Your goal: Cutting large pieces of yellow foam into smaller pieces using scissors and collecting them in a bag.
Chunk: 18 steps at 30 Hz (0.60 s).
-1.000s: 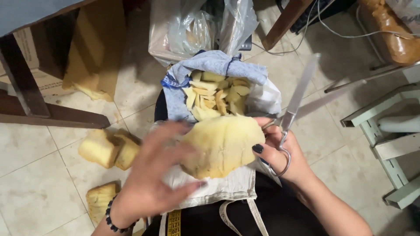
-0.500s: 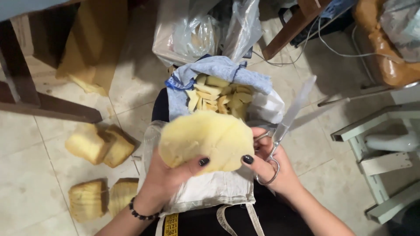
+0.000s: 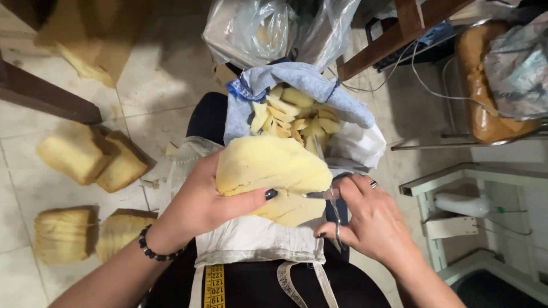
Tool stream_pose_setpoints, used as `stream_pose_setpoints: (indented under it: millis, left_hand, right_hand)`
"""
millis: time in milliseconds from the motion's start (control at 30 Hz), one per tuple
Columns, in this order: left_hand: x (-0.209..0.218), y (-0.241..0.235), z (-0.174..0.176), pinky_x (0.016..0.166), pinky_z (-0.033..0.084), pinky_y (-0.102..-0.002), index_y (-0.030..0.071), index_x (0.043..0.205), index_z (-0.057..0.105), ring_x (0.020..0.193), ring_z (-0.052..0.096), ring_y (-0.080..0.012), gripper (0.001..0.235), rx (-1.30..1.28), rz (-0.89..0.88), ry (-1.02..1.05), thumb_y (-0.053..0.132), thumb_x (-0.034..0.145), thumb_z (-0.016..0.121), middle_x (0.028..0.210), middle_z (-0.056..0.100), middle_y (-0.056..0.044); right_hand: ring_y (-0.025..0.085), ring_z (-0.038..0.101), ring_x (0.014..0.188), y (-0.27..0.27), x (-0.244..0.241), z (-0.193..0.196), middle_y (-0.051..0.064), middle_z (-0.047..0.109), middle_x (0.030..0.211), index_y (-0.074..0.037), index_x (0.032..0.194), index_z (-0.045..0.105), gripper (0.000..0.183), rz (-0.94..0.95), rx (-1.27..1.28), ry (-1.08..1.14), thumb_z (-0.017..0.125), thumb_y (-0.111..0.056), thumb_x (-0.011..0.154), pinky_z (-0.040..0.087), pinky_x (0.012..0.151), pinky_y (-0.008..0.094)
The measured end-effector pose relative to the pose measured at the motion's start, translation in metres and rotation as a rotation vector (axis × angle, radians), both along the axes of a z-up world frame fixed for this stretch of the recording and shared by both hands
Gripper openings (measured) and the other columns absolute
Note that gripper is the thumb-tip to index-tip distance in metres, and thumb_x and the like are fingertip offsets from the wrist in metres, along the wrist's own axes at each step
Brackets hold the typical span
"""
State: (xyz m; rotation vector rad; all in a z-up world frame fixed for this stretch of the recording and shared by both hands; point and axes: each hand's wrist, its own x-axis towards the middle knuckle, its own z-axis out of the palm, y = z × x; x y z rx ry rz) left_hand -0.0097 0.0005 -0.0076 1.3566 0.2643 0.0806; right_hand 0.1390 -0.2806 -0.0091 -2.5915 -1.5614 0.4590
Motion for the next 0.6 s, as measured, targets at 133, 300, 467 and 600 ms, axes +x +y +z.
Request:
stream_pose_setpoints:
  millis: [133,300,467,600]
  left_hand:
    - [0.004,0.003,0.002,0.085,0.066,-0.031,0.012,0.122,0.071,0.103,0.077,-0.0132,0.047,0.014,0.013,0.068,0.019,0.076,0.081,0.115,0.08,0.0]
    - [0.012,-0.001,-0.006,0.085,0.068,-0.03,0.011,0.119,0.072,0.102,0.077,-0.0123,0.046,-0.067,0.062,0.196,0.017,0.074,0.081,0.115,0.082,-0.001]
    - [0.018,0.0,-0.011,0.083,0.067,-0.031,0.008,0.12,0.071,0.102,0.077,-0.0147,0.047,-0.153,0.075,0.196,0.016,0.074,0.08,0.115,0.081,-0.003]
    - [0.02,0.002,-0.005,0.086,0.066,-0.032,0.009,0.127,0.067,0.107,0.076,-0.0165,0.053,-0.218,0.072,0.287,0.014,0.075,0.076,0.119,0.08,-0.004]
  right_hand:
    - [0.028,0.063,0.078,0.007,-0.002,-0.005,0.006,0.065,0.092,-0.009,0.096,0.057,0.065,-0.01,0.116,0.024,0.052,-0.073,0.084,0.053,0.059,0.044]
    - [0.012,0.044,0.056,0.013,-0.007,-0.019,-0.003,0.045,0.062,-0.013,0.07,0.055,0.047,-0.167,0.347,0.374,0.062,-0.057,0.085,0.035,0.052,0.029]
    - [0.006,0.042,0.057,0.001,-0.008,-0.035,-0.006,0.049,0.059,-0.013,0.071,0.053,0.041,-0.249,0.338,0.474,0.071,-0.047,0.086,0.034,0.051,0.025]
    - [0.006,0.041,0.057,-0.005,-0.004,-0.037,-0.006,0.05,0.059,-0.013,0.067,0.064,0.035,-0.317,0.311,0.576,0.075,-0.041,0.085,0.032,0.051,0.024]
